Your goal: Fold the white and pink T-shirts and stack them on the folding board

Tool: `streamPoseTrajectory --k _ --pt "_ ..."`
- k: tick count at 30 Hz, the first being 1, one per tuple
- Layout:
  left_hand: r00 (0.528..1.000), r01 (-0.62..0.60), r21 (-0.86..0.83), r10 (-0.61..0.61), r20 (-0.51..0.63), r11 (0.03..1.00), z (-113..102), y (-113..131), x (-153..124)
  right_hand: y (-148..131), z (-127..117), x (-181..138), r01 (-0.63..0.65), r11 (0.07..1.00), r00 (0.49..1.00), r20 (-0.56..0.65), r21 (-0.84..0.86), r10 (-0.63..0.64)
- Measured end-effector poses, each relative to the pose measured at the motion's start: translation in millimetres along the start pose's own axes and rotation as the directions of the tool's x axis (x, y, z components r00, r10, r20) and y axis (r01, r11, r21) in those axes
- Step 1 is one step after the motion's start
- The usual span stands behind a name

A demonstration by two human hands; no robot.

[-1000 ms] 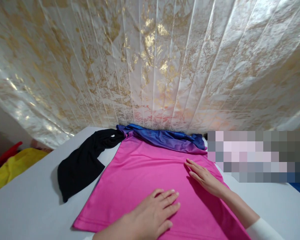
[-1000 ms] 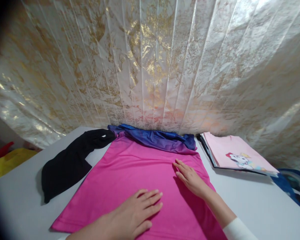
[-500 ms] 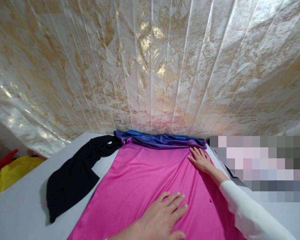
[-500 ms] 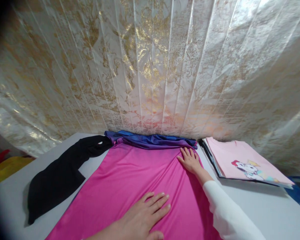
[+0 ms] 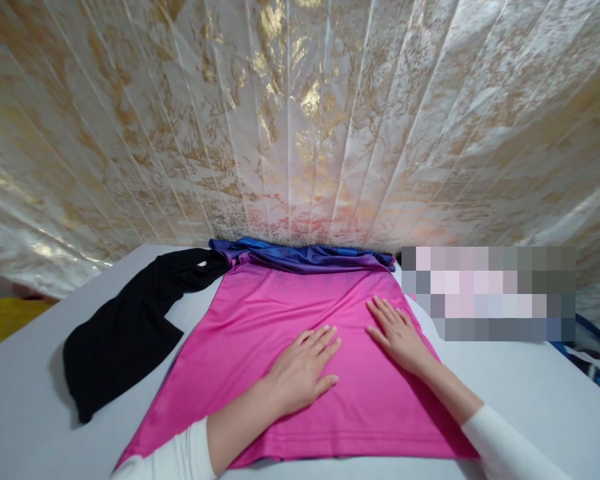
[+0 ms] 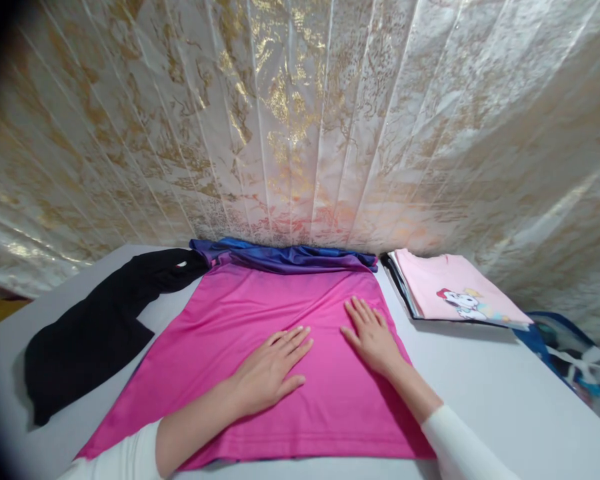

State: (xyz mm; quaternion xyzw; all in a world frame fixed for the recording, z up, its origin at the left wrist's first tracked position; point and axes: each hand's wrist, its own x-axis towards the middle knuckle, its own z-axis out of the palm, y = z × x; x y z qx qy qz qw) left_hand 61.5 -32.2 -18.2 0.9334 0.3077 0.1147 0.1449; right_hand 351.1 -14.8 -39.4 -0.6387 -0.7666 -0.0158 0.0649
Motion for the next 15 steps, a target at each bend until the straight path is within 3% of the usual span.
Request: streamPoseTrajectory --k 2,4,10,12,15 --pt "1.000 -0.005 -0.032 0.006 0.024 0.999 -6 2 -1 23 -4 16 -0.095 0.995 0.995 -0.004 -0.025 0.095" --pt "0.999 0.015 -0.070 -0.013 0.031 0.997 -14 3 -5 30 -9 23 -0.101 0.994 0.995 0.004 -0.030 0.101" --pt "0.981 0.187 -0.102 -0.190 -0.028 0.977 -29 -32 -32 -12 -5 -13 0.196 0.980 0.981 0.004 0.041 -0.196" --pt "0.975 0.216 -0.065 -0.219 -0.035 0.974 -29 -47 -41 -10 -3 -15 0.124 0.992 0.992 0.007 0.019 -0.125" --pt "0.974 0.221 0.010 -0.220 -0.045 0.975 -30 -57 -47 6 -4 -6 -0.125 0.991 0.992 -0.022 -0.045 0.124"
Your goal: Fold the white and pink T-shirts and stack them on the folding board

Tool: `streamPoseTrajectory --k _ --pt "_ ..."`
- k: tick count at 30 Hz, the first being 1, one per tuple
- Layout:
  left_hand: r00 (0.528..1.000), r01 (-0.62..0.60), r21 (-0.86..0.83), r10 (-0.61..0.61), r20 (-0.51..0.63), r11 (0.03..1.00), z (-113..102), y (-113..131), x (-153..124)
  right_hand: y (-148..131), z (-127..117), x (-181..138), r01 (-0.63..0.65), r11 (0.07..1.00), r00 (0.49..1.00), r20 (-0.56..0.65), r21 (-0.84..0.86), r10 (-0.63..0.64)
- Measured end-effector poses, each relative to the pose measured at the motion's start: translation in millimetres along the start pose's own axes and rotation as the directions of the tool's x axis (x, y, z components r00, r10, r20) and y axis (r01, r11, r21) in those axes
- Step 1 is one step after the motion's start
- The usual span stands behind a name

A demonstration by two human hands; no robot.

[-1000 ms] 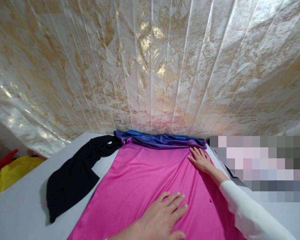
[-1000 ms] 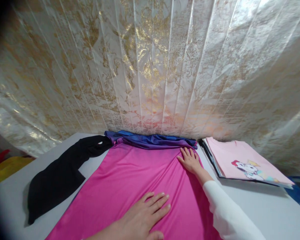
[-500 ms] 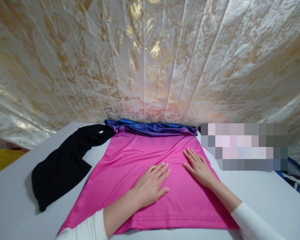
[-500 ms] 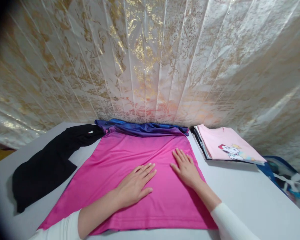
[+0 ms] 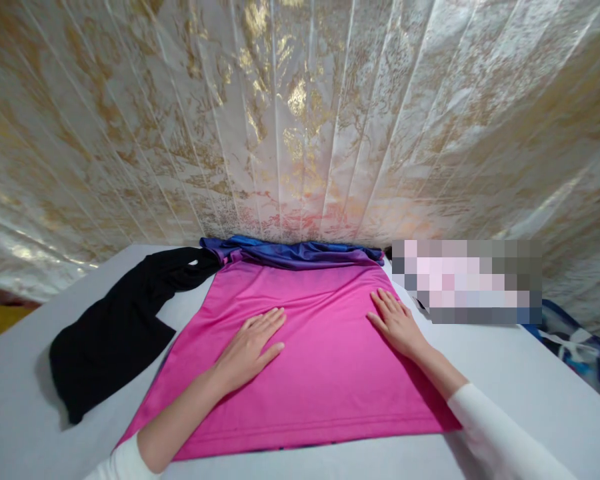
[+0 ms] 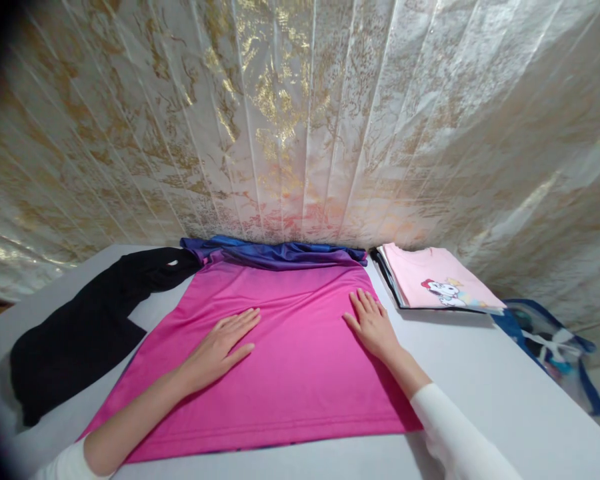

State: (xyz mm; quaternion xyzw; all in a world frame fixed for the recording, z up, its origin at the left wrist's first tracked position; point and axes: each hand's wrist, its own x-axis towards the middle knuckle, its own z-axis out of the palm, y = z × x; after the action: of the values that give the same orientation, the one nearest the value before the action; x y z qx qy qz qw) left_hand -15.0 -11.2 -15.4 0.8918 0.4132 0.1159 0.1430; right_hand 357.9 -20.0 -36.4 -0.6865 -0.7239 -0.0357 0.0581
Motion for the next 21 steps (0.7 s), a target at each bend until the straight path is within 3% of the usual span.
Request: streamPoseTrajectory --k 2,4,8,10,13,15,17,19,21 --pt "1.000 -0.002 0.038 0.002 0.009 0.999 -1 0 -1 -3 -3 2 -0.028 1.000 0.999 -0.014 -0.006 0.028" --pt "1.000 0.010 0.065 -0.011 0.014 0.998 -2 2 -2 -20 -5 -6 0.095 0.995 0.995 -0.019 0.025 -0.094" --pt "1.000 0.024 0.119 -0.022 -0.017 0.993 -3 -7 -10 -53 -7 -32 0.374 0.921 0.927 -0.013 0.112 -0.375" --pt "0.998 0.040 0.142 -0.034 -0.045 0.989 -5 -17 -18 -50 -5 -30 0.331 0.938 0.943 0.001 0.105 -0.333" --pt "0.993 0.086 0.126 -0.075 -0.087 0.988 -10 -32 -29 -36 -5 -11 0.097 0.994 0.995 0.011 0.053 -0.098" --pt "0.988 0.115 0.075 -0.106 -0.108 0.991 -13 -33 -33 -41 -10 -1 0.071 0.996 0.997 0.039 0.058 -0.074" --pt "0.986 0.127 0.043 -0.122 -0.114 0.991 -13 -28 -33 -64 -20 -1 0.221 0.966 0.970 0.068 0.135 -0.232" --pt "0.989 0.119 0.067 -0.112 -0.093 0.991 -11 -20 -31 -96 -30 -10 0.399 0.879 0.901 0.064 0.259 -0.428" --pt "0.994 0.100 0.119 -0.093 -0.063 0.988 -8 -15 -31 -122 -38 -24 0.499 0.789 0.824 0.087 0.357 -0.560"
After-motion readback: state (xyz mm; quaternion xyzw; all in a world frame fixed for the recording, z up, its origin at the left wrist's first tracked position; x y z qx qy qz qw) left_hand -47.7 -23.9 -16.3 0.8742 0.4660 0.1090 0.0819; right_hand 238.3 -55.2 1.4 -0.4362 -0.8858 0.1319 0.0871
